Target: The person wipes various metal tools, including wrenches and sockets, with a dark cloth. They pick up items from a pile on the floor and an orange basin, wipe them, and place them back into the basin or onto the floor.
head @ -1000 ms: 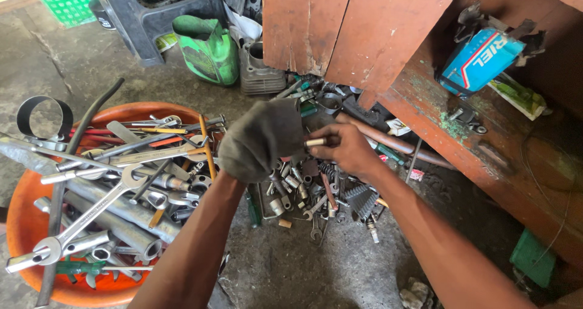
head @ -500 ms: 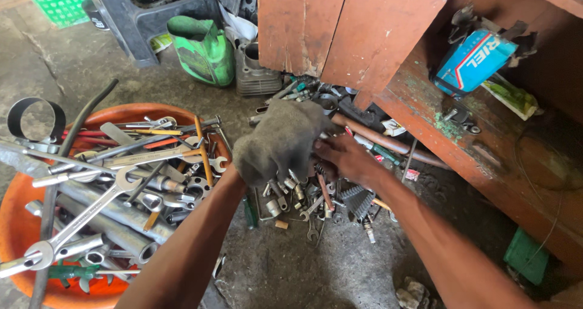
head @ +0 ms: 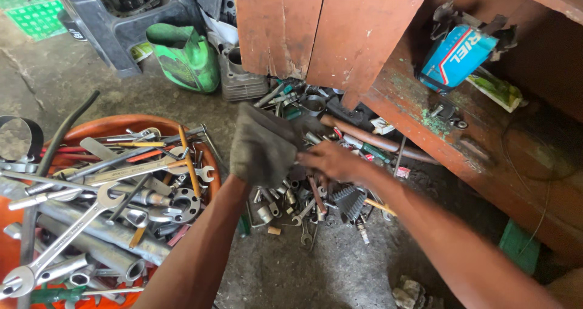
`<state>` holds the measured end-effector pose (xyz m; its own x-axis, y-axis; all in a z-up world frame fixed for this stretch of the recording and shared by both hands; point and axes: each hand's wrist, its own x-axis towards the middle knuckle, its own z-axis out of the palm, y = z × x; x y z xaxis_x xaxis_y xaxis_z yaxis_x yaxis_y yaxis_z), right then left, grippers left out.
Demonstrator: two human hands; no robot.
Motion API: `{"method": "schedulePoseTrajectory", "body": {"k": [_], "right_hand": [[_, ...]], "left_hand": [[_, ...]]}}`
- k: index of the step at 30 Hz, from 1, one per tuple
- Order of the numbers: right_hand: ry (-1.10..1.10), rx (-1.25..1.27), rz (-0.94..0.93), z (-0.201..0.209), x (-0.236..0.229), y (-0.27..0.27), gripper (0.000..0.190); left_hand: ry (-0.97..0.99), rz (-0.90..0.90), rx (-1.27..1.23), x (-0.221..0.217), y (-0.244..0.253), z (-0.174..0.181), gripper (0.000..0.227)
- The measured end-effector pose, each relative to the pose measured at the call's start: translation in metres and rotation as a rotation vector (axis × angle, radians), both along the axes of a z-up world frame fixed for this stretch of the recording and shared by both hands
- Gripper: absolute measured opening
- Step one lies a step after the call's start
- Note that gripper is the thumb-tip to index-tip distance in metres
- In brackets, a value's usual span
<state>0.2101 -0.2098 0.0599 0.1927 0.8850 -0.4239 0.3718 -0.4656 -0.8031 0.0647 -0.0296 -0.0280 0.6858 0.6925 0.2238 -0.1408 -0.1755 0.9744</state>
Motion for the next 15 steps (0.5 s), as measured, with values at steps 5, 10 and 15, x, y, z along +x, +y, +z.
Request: {"method": "schedulePoseTrajectory", "body": {"k": [5, 10, 15], "right_hand": [[-0.639, -0.084, -0.040, 0.009, 0.069, -0.032, 0.033], [-0.944, -0.041, -0.302, 0.005, 0.159, -0.053, 0.035], [-1.065, -0.167, -0.458, 0.017, 0.219, -0.049, 0.043]], "left_hand": [[-0.306, -0.141, -0.706, -0.018, 0.002, 0.058, 0.056], [-0.339, -0.455, -1.140, -0.039, -0.021, 0.113, 0.062], [-0.454, -0.231, -1.133, -0.017, -0.016, 0.093, 0.044]]}}
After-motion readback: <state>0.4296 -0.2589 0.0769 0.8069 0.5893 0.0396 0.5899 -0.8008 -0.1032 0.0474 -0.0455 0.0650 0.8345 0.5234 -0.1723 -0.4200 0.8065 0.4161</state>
